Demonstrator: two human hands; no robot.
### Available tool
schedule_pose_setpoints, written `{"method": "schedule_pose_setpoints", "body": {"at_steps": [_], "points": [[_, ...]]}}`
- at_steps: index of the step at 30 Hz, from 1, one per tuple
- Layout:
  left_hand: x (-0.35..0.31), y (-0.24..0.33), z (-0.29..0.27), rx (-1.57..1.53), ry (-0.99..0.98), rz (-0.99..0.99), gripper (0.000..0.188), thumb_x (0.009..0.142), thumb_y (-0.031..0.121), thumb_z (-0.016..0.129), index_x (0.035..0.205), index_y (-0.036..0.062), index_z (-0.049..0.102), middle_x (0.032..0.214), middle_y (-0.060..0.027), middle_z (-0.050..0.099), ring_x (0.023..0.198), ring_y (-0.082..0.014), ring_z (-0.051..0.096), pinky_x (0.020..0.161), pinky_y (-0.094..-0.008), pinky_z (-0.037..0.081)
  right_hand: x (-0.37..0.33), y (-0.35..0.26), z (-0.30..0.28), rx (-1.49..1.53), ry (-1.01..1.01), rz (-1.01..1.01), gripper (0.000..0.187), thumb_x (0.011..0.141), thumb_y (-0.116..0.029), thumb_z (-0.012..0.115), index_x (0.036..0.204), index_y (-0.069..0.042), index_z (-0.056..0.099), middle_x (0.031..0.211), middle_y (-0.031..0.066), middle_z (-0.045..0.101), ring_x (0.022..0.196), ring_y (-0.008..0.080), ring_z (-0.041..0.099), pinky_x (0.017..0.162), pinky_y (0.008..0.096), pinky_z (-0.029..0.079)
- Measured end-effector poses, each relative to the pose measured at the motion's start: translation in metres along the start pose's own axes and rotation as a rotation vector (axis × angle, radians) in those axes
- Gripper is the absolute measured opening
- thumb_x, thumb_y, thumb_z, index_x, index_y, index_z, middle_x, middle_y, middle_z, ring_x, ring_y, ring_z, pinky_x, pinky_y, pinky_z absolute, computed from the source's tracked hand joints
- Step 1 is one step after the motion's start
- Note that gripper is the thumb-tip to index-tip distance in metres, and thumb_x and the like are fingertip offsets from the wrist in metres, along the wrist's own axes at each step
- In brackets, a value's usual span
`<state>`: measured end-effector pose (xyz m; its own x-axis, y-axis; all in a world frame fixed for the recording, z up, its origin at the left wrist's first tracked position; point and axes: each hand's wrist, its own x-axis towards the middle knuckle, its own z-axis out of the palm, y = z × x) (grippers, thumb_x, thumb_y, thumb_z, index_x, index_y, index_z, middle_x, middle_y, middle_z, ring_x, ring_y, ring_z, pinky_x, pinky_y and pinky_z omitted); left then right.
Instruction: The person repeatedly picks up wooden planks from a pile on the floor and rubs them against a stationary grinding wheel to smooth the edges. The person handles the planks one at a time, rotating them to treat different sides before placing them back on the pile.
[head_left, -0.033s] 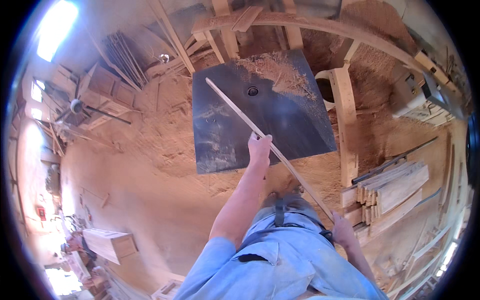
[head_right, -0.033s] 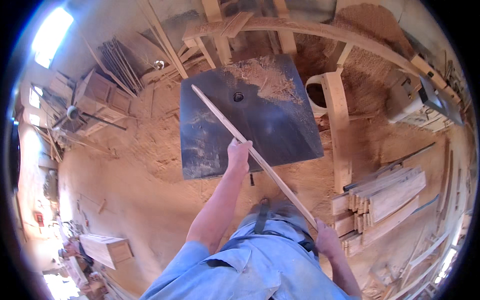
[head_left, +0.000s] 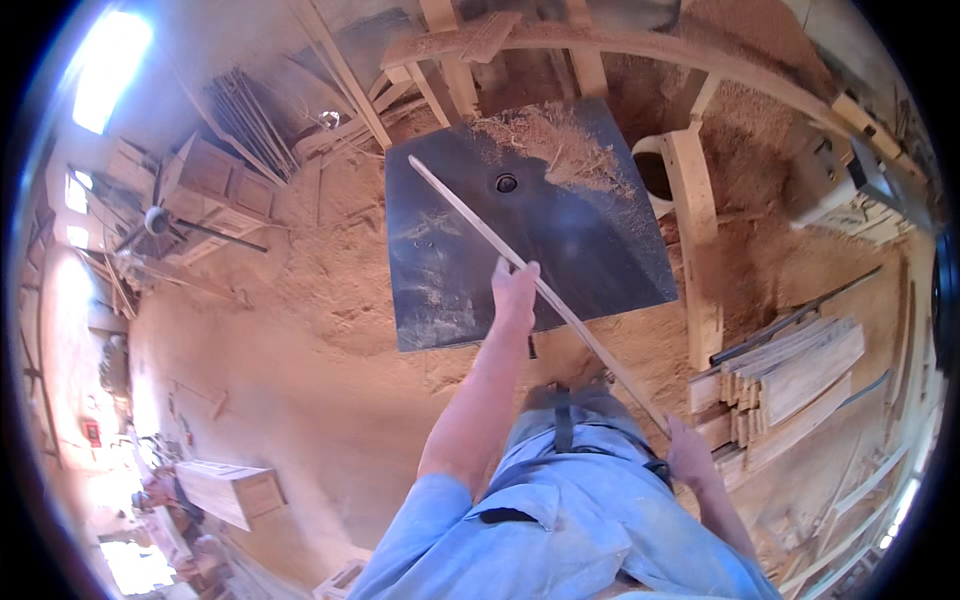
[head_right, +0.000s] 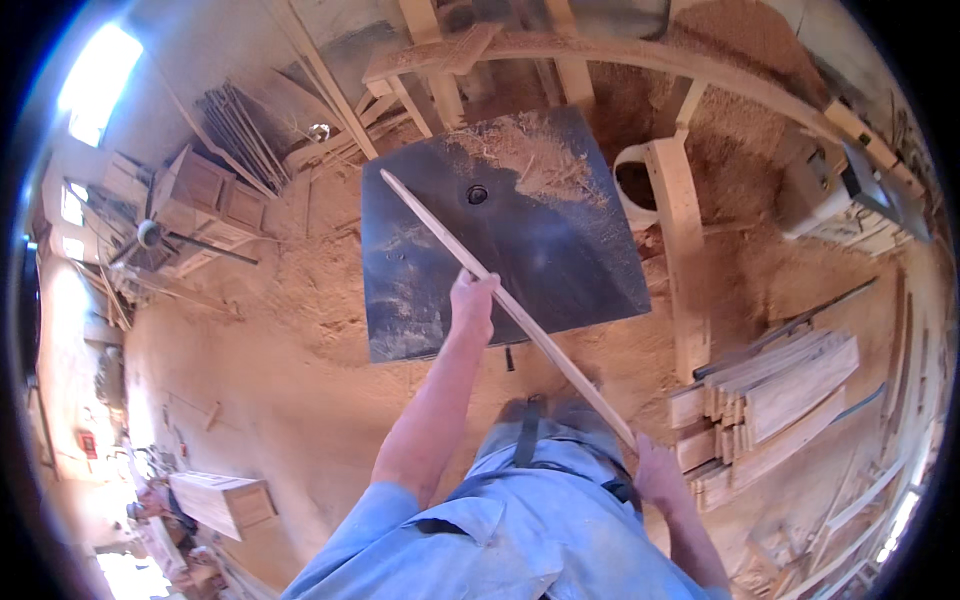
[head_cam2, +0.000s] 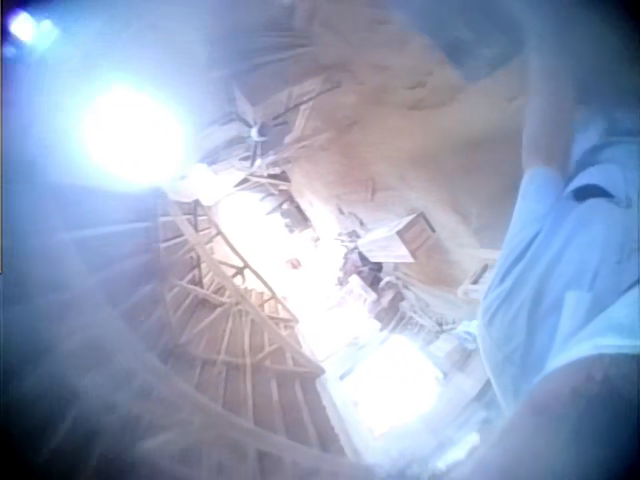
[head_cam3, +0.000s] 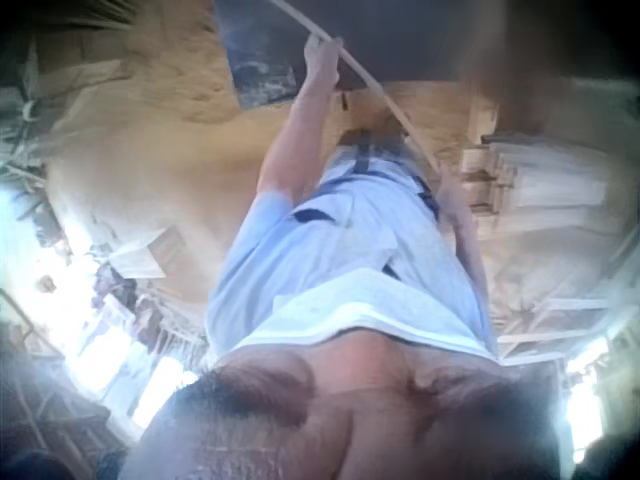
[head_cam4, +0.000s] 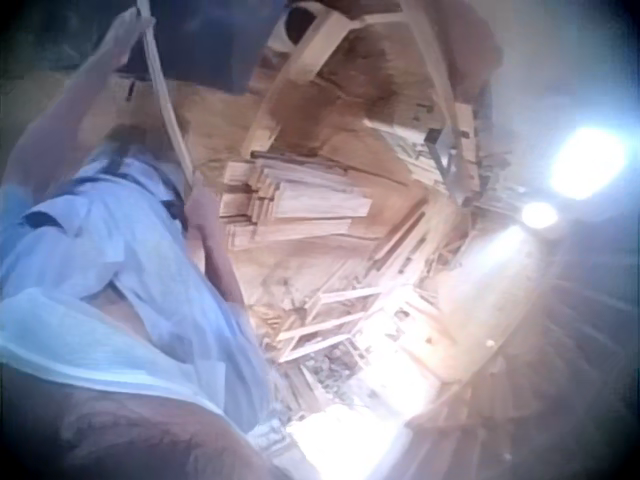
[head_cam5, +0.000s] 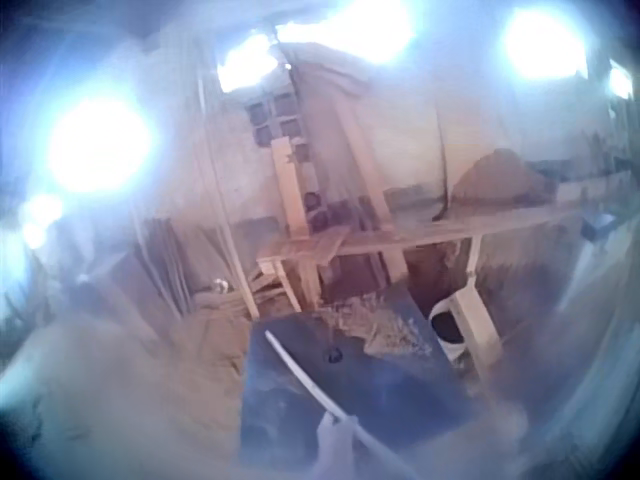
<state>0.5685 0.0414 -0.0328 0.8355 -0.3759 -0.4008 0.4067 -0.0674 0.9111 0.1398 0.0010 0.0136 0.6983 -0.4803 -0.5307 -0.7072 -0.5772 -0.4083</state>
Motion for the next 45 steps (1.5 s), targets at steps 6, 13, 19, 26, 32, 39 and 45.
{"method": "schedule_pose_setpoints", "body": {"at_steps": [6, 13, 19, 26, 32, 39, 45], "points": [[0.108, 0.056, -0.024, 0.269, 0.11, 0.191, 0.035, 0.085, 0.007, 0.066, 0.118, -0.0005, 0.055, 0.102, -0.0084, 0.059, 0.092, -0.0176, 0.055, 0.083, -0.0329, 0.046, 0.053, -0.015, -0.014, 0.09, 0.171, -0.155, 0.053, 0.086, -0.009, 0.061, 0.137, -0.003, 0.049, 0.108, 0.0221, 0.069, 0.102, 0.0422, 0.066, 0.09, 0.0505, 0.052], [0.228, 0.075, -0.041, 0.372, 0.303, 0.313, 0.06, 0.079, 0.003, 0.063, 0.134, -0.0083, 0.041, 0.119, -0.0214, 0.058, 0.107, -0.0283, 0.061, 0.094, -0.0344, 0.047, 0.034, -0.003, 0.003, 0.16, 0.149, 0.191, 0.047, 0.078, -0.005, 0.071, 0.125, -0.009, 0.063, 0.104, 0.0196, 0.07, 0.1, 0.0412, 0.066, 0.088, 0.0473, 0.053], [0.312, 0.102, -0.027, 0.472, 0.29, 0.341, 0.051, 0.077, -0.004, 0.058, 0.127, -0.0037, 0.049, 0.107, -0.0154, 0.061, 0.095, -0.0255, 0.063, 0.083, -0.034, 0.052, 0.077, -0.053, 0.014, 0.094, 0.343, 0.167, 0.036, 0.079, 0.0, 0.066, 0.115, -0.004, 0.066, 0.103, 0.0194, 0.07, 0.094, 0.0403, 0.067, 0.082, 0.0471, 0.054], [0.425, 0.126, -0.043, 0.173, 0.161, 0.364, 0.042, 0.079, -0.01, 0.054, 0.121, -0.0031, 0.053, 0.1, -0.011, 0.061, 0.086, -0.0223, 0.064, 0.075, -0.0331, 0.053, 0.17, -0.096, -0.028, 0.185, 0.454, 0.203, 0.039, 0.078, 0.007, 0.065, 0.116, -0.001, 0.066, 0.108, 0.0217, 0.071, 0.101, 0.0407, 0.068, 0.088, 0.0454, 0.055], [0.391, 0.106, -0.014, 0.239, 0.172, 0.337, 0.047, 0.08, -0.011, 0.051, 0.127, -0.0033, 0.051, 0.104, -0.0129, 0.062, 0.089, -0.0238, 0.064, 0.077, -0.0341, 0.053, 0.138, -0.071, -0.023, 0.197, 0.455, 0.243, 0.039, 0.078, 0.01, 0.062, 0.116, 0.0, 0.067, 0.11, 0.0225, 0.07, 0.102, 0.0397, 0.069, 0.088, 0.0443, 0.056], [0.305, 0.094, 0.032, 0.302, 0.176, 0.306, 0.047, 0.079, -0.01, 0.049, 0.125, -0.0026, 0.051, 0.105, -0.0128, 0.061, 0.094, -0.0238, 0.063, 0.084, -0.034, 0.051, 0.084, -0.023, -0.012, 0.236, 0.472, 0.228, 0.036, 0.079, 0.01, 0.06, 0.113, -0.001, 0.066, 0.108, 0.0227, 0.07, 0.102, 0.0412, 0.068, 0.087, 0.0456, 0.056], [0.228, 0.07, 0.059, 0.378, 0.15, 0.4, 0.045, 0.076, -0.011, 0.048, 0.12, -0.0034, 0.052, 0.102, -0.012, 0.059, 0.094, -0.0228, 0.06, 0.087, -0.0321, 0.049, 0.024, 0.021, 0.006, 0.286, 0.485, 0.234, 0.04, 0.077, 0.011, 0.061, 0.114, -0.002, 0.066, 0.109, 0.0221, 0.071, 0.103, 0.0407, 0.069, 0.089, 0.046, 0.056]]}}
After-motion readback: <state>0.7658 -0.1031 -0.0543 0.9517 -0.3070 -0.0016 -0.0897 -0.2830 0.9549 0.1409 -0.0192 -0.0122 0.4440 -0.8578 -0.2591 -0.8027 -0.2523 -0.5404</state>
